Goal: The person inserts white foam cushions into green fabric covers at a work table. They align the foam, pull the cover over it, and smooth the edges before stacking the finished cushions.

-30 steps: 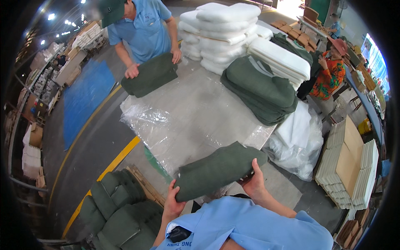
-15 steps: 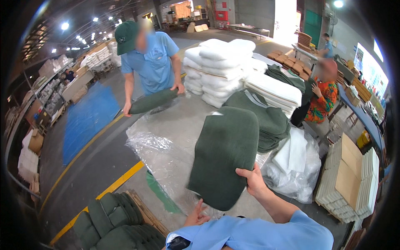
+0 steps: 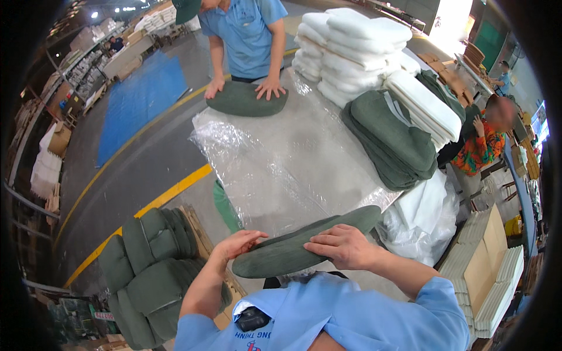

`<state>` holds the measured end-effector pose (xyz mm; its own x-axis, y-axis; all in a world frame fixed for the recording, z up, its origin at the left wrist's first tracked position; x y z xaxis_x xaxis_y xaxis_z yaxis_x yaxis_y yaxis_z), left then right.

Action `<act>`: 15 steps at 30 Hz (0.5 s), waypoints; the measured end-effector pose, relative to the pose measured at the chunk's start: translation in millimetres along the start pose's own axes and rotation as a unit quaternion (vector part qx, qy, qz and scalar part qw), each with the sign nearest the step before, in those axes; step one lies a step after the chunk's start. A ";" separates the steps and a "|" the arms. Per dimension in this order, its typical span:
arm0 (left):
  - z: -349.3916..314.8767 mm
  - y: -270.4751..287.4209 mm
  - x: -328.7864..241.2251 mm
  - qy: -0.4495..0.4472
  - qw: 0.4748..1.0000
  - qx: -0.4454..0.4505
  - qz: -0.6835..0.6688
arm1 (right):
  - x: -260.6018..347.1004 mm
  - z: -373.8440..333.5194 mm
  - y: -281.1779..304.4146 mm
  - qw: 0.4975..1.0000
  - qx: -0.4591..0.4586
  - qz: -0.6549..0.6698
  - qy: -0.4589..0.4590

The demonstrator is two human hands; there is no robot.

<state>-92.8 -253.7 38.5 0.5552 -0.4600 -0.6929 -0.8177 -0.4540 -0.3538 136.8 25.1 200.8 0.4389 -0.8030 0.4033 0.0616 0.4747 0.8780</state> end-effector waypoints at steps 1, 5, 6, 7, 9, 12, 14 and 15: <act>11.9 2.9 6.5 0.022 0.998 -0.010 0.051 | 2.6 0.1 -11.8 1.000 -0.002 0.005 0.011; 58.1 -3.3 13.5 0.137 0.921 -0.021 0.364 | 12.6 -2.0 -51.0 0.998 0.045 0.038 0.034; 66.5 -10.4 13.7 0.114 0.906 -0.021 0.407 | 12.6 0.7 -54.3 0.995 0.074 0.063 0.035; 72.8 -20.6 10.8 0.089 0.887 -0.019 0.453 | 11.3 0.4 -54.5 0.991 0.097 0.086 0.033; 74.9 -33.4 14.5 0.039 0.869 -0.029 0.493 | -9.8 12.2 -47.1 0.964 0.154 0.213 -0.036; 69.4 -32.1 29.7 -0.025 0.880 -0.119 0.459 | -59.8 57.9 -33.7 0.896 0.236 0.318 -0.200; 76.9 -42.2 23.8 -0.040 0.872 -0.139 0.468 | -117.8 68.0 -69.2 0.912 0.262 0.187 -0.255; 81.3 -47.2 17.4 -0.051 0.866 -0.146 0.475 | -146.2 67.9 -90.9 0.917 0.305 0.079 -0.245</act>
<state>-56.9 -178.2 -7.8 -0.3757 -0.6695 -0.6407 -0.8167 -0.0875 0.5704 6.2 74.9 79.5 -0.0651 -0.8781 0.4739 -0.5463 0.4288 0.7195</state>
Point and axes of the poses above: each hand's wrist, its own z-axis towards the middle knuckle, its own y-axis out of the back of the hand, x = y × z, the point moved 2 cm from there along z, towards the middle knuckle, and after that the axes turned 2 degrees about x, right-handed, at the moved point
